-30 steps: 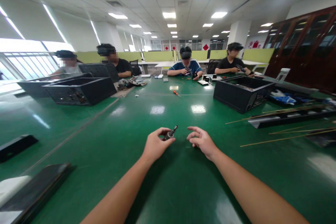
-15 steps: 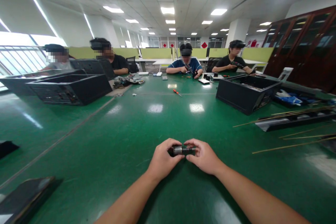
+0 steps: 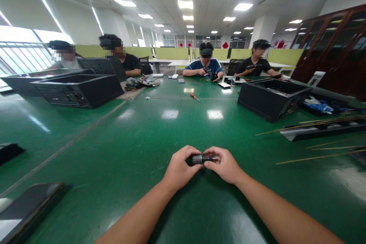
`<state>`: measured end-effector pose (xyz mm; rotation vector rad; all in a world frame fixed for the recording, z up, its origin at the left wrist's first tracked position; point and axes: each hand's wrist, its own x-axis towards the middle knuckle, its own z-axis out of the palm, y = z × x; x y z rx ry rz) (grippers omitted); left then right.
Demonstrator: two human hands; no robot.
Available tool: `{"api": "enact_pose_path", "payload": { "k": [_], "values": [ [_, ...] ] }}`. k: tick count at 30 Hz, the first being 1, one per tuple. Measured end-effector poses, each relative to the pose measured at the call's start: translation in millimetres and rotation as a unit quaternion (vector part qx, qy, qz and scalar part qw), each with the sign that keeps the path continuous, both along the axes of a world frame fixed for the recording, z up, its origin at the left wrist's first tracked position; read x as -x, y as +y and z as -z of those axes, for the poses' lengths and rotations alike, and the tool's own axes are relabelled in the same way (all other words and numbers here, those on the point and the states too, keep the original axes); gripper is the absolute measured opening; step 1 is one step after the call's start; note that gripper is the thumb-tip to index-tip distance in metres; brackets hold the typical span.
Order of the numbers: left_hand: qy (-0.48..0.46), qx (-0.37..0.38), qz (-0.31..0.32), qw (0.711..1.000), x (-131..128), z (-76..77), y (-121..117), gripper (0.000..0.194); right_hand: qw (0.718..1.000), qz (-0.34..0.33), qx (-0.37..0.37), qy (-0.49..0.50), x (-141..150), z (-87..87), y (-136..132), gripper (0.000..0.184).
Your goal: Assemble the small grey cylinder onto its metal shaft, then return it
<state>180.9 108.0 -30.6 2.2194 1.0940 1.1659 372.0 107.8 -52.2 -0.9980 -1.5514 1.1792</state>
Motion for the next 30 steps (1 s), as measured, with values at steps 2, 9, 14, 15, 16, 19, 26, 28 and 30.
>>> {"api": "enact_pose_path", "payload": {
  "k": [2, 9, 14, 15, 16, 19, 26, 28, 30],
  "values": [
    [0.000, -0.001, 0.009, 1.000, -0.2, 0.2, -0.2, 0.021, 1.000, 0.003, -0.003, -0.008, 0.2, -1.0, -0.3, 0.020],
    [-0.002, -0.025, 0.006, 1.000, -0.1, 1.9, -1.3, 0.024, 0.999, -0.005, 0.008, -0.036, -1.8, -0.6, 2.1, 0.020],
    [-0.002, -0.027, -0.005, 1.000, 0.0, 1.0, -2.6, 0.024, 0.999, -0.007, 0.016, -0.035, -2.8, -0.1, 3.1, 0.022],
    [-0.003, -0.025, -0.008, 1.000, 0.1, 1.1, -2.5, 0.024, 0.999, -0.007, 0.019, -0.031, -2.9, 0.1, 3.2, 0.022],
    [-0.003, -0.022, -0.011, 1.000, 0.4, 1.1, -2.3, 0.024, 0.999, -0.006, 0.021, -0.027, -3.0, 0.4, 3.2, 0.022],
    [-0.003, -0.018, -0.018, 1.000, 1.3, 1.3, -1.3, 0.024, 0.999, -0.006, 0.028, -0.015, -3.2, 1.3, 3.5, 0.022],
    [-0.004, -0.018, -0.021, 1.000, 1.7, -0.4, -1.4, 0.024, 0.999, -0.007, 0.033, -0.010, -3.6, 2.6, 5.3, 0.024],
    [-0.002, -0.019, -0.023, 1.000, 1.5, -1.0, -1.8, 0.024, 0.999, -0.008, 0.032, -0.014, -3.5, 2.3, 5.1, 0.023],
    [-0.001, -0.018, -0.026, 0.999, 1.5, -1.4, -1.9, 0.024, 0.999, -0.008, 0.029, -0.015, -3.2, 1.8, 4.6, 0.023]
  ]
}}
